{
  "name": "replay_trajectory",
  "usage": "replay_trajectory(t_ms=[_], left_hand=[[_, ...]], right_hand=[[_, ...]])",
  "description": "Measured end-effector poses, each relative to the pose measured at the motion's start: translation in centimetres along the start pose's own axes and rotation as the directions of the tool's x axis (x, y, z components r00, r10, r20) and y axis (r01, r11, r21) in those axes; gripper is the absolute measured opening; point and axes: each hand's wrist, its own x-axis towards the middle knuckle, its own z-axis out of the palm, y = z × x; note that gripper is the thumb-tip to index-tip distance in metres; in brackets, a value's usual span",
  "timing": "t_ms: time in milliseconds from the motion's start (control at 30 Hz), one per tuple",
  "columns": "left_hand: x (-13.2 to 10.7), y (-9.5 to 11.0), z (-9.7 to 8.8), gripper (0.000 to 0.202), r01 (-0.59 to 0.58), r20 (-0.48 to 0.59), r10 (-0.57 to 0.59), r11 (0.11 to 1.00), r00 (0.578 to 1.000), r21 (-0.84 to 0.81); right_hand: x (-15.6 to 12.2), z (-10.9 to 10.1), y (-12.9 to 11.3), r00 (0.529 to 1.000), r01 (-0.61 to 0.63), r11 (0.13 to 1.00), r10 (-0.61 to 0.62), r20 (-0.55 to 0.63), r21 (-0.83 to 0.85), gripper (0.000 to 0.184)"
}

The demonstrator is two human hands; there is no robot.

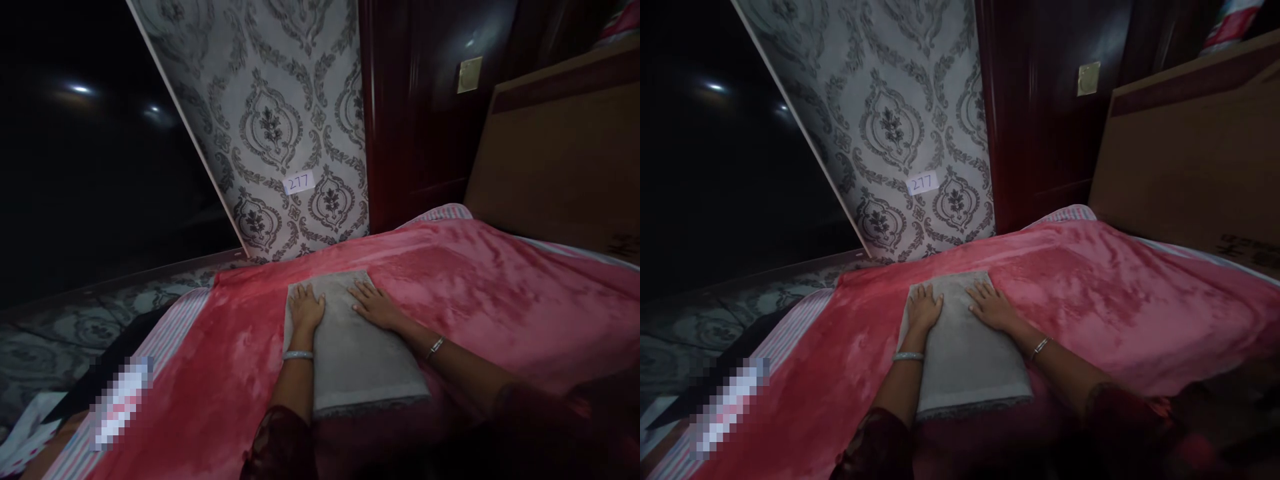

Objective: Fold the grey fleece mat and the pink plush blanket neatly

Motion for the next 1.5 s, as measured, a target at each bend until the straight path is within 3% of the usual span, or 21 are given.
replay_trajectory(t_ms=[200,400,500,567,667,800,867,967,1067,1233,1300,1367,1433,1500], left_hand=[[-0.4,0.0,0.3,0.062,0.012,-0.087,-0.014,1.0,0.996,-0.019],[0.2,0.3,-0.7,0.054,-0.22,-0.1,0.214,0.974,0.972,-0.05],[0.8,0.9,-0.8,0.058,-0.295,-0.067,0.291,0.954,0.954,-0.052],[1.1,1.1,-0.4,0.059,-0.315,0.027,0.317,0.948,0.948,-0.055],[1.4,1.1,0.4,0.063,-0.304,0.154,0.309,0.951,0.938,-0.055],[1.8,0.3,0.6,0.068,-0.313,0.184,0.315,0.949,0.931,-0.04],[2.1,-0.4,0.4,0.07,-0.257,0.19,0.253,0.966,0.949,-0.007],[2.2,-2.1,0.1,0.072,-0.082,0.198,0.074,0.996,0.977,0.033],[2.0,-4.3,-0.3,0.068,0.037,0.225,-0.042,0.999,0.974,0.023],[1.0,-6.4,-2.0,0.064,0.108,0.268,-0.114,0.993,0.957,0.035],[0.1,-6.0,-2.4,0.065,0.069,0.203,-0.074,0.997,0.976,0.034],[-1.1,-5.2,-2.1,0.065,-0.04,0.138,0.037,0.999,0.99,0.021],[-2.3,-4.4,-1.4,0.064,-0.128,0.118,0.127,0.992,0.985,0.004],[-3.3,-4.0,-0.6,0.065,-0.138,0.123,0.137,0.99,0.983,-0.007]], right_hand=[[-1.0,-0.4,0.3,0.999,-0.025,0.999,0.024,0.033,0.022,0.06],[3.4,-2.9,-1.0,0.996,0.04,0.997,-0.035,-0.088,0.06,0.055],[5.6,-2.3,-2.2,0.992,0.083,0.997,-0.083,-0.091,0.003,0.055],[6.3,-1.3,-2.6,0.991,0.108,0.994,-0.109,-0.08,-0.013,0.056],[6.4,0.0,-2.6,0.991,0.11,0.994,-0.111,-0.069,-0.015,0.055],[6.2,0.3,-2.3,0.993,0.099,0.995,-0.099,-0.068,-0.001,0.055],[6.1,0.0,-2.4,0.994,0.09,0.996,-0.089,-0.06,0.004,0.055],[6.0,-0.5,-2.7,0.996,0.075,0.997,-0.075,-0.038,0.007,0.055],[5.3,-0.7,-2.4,0.996,0.09,0.996,-0.09,-0.02,0.009,0.056],[4.2,-1.2,-1.0,0.98,0.195,0.979,-0.197,0.033,0.059,0.057],[4.4,-1.7,-1.0,0.971,0.228,0.969,-0.233,0.047,0.093,0.058],[4.7,-2.0,-1.8,0.97,0.236,0.966,-0.241,0.028,0.107,0.058],[4.9,-1.9,-3.2,0.97,0.241,0.966,-0.244,0.015,0.097,0.057],[4.8,-1.5,-4.4,0.969,0.247,0.966,-0.249,0.006,0.074,0.056]])
